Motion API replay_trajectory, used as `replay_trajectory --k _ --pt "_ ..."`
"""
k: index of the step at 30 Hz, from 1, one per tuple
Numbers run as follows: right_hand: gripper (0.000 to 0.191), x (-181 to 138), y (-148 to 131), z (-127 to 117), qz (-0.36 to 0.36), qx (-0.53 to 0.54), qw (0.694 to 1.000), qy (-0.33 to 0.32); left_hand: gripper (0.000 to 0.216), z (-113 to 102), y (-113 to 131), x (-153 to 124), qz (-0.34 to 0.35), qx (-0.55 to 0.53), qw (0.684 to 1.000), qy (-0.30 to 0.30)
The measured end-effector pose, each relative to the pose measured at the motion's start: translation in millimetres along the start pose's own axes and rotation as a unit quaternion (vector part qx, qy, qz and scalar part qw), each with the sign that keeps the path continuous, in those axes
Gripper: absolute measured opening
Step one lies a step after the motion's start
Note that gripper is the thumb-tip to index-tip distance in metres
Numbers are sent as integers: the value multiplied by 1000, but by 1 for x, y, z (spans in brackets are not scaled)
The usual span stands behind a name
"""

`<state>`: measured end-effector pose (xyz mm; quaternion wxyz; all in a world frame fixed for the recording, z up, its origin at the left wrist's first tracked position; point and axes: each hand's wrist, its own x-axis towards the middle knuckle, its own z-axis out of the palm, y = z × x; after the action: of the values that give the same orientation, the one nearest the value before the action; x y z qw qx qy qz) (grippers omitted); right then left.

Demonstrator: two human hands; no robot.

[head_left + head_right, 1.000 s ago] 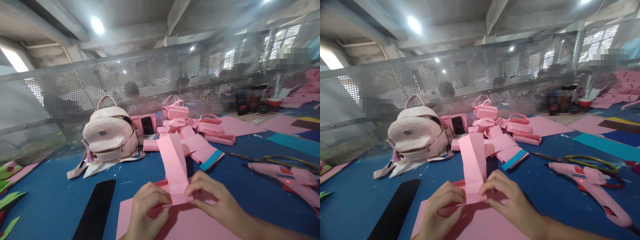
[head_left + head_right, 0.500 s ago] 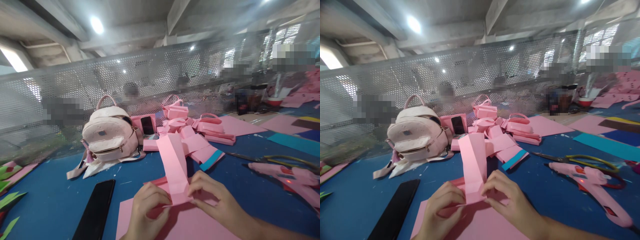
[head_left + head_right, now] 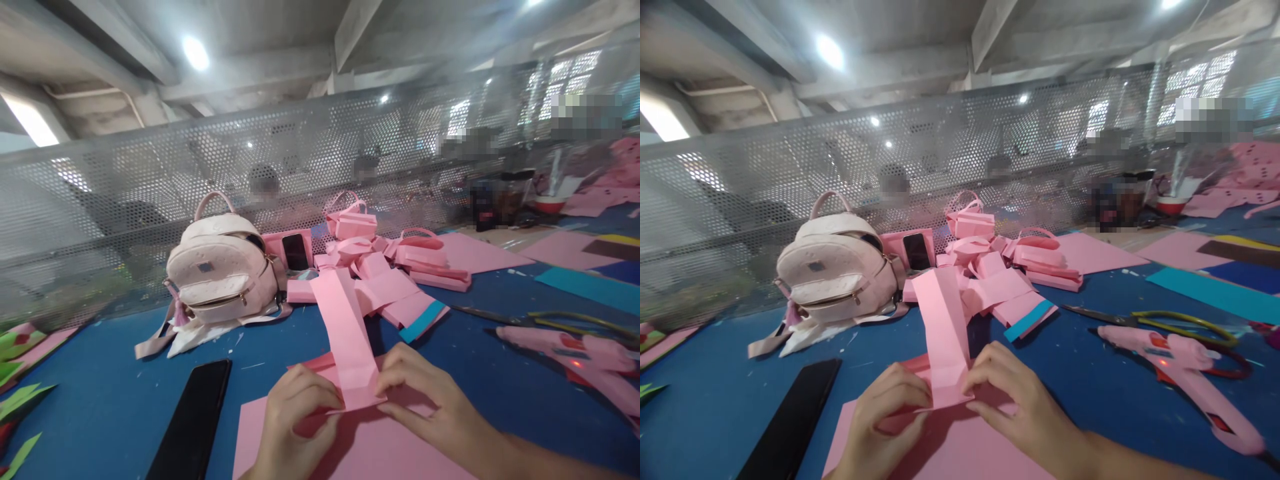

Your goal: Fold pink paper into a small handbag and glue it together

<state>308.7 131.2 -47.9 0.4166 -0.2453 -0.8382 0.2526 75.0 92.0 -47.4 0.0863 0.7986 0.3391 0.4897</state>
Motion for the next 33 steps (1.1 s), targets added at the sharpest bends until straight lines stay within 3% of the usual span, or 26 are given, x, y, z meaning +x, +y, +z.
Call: replay_trajectory --k 14,26,30,33 --pt "6 -3 -5 1 -52 -90 994 12 19 2 4 -3 18 20 1000 -7" --pt "13 -2 -9 -1 -50 -101 994 2 20 2 6 0 38 29 999 -1" --pt "6 -4 -9 -1 -35 -70 997 -1 18 1 6 0 36 26 999 3" --pt "23 -8 -5 1 2 -38 998 43 17 1 6 0 26 19 999 1"
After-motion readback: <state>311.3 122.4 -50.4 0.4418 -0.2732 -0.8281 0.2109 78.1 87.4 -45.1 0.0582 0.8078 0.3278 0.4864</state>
